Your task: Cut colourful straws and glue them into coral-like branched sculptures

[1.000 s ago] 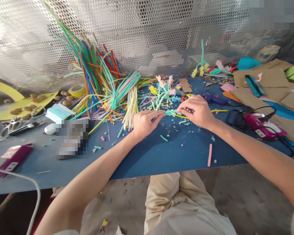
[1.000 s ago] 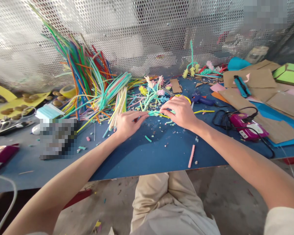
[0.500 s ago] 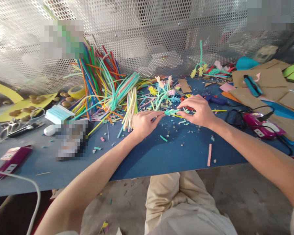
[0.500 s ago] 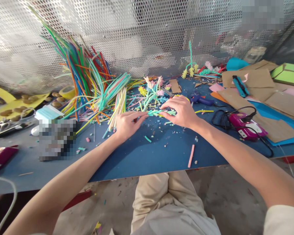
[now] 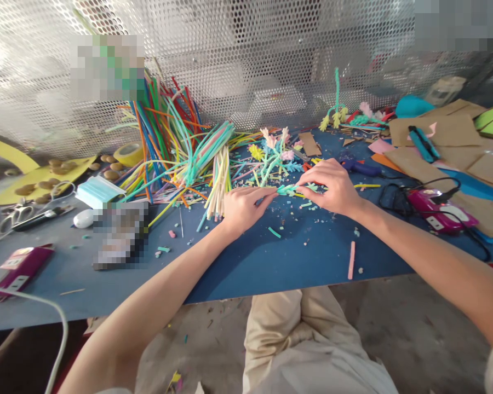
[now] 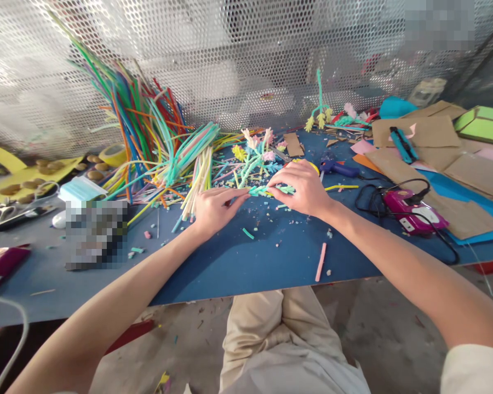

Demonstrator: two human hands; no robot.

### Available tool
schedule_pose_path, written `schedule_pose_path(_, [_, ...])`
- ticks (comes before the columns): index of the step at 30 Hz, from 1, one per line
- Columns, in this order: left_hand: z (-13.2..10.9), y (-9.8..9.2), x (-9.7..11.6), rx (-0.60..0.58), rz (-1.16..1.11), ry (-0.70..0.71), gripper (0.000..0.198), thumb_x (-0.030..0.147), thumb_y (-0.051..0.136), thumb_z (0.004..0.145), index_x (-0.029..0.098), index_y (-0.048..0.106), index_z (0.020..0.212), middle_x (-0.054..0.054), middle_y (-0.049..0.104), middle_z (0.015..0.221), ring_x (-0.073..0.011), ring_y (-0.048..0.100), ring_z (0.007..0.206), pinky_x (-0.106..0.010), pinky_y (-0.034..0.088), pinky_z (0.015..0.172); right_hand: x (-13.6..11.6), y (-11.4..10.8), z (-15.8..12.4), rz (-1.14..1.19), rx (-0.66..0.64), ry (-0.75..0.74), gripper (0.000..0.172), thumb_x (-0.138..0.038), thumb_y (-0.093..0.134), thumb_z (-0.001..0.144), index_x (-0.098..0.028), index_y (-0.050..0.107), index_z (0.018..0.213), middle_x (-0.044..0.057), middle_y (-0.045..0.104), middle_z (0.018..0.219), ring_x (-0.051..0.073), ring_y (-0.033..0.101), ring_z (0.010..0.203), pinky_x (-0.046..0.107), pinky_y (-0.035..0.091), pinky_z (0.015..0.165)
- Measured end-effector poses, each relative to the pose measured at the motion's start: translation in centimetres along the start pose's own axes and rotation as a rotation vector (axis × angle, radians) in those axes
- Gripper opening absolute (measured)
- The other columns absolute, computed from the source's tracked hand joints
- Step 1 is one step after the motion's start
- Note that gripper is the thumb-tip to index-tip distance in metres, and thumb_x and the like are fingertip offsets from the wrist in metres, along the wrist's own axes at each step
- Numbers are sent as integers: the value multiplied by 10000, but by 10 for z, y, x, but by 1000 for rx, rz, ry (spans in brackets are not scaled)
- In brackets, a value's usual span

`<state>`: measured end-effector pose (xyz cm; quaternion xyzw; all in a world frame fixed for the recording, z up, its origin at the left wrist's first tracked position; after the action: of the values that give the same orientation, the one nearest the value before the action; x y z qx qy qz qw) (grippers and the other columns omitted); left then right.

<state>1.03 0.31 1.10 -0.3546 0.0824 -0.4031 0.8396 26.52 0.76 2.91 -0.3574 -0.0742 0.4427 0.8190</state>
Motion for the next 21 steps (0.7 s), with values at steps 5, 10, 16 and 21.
schedule_pose_path(5, [0,0,0,18,-7,7,188,388,707,1002,262,840,1045,-2,835,903,-147,780,736,-258,544,676,-2,-2,2,-10,3,16,182,-353,661,978,-273,695,818,-26,803,871,210,706,833,423,462,906])
schedule_pose_path(10, [0,-1,1,14,-17,0,199,395,696,1009,261,840,1040,-7,832,879,-147,780,737,-259,550,678,-2,-1,0,-19,23,41,167,-331,668,961,-275,692,805,-36,799,870,206,713,866,429,450,912])
schedule_pose_path(16, [-1,-1,0,11,-30,-7,204,404,691,1010,269,839,1048,-10,832,880,-144,771,716,-262,560,684,-5,1,-2,-30,54,26,166,-291,669,952,-268,660,787,-44,786,848,212,711,897,441,429,947])
schedule_pose_path(21, [0,0,0,4,-27,-42,205,401,694,1009,260,841,1022,-11,830,869,-138,764,706,-258,551,678,8,0,-2,127,-5,164,138,-367,632,966,-241,689,971,38,777,967,223,707,874,386,524,849])
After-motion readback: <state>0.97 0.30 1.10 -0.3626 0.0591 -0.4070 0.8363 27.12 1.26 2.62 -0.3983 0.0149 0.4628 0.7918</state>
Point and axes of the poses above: each hand's wrist, its own z-axis towards the middle knuckle, its own y-axis out of the palm, x = y × z, the point moved 2 cm from there along z, towards the middle knuckle
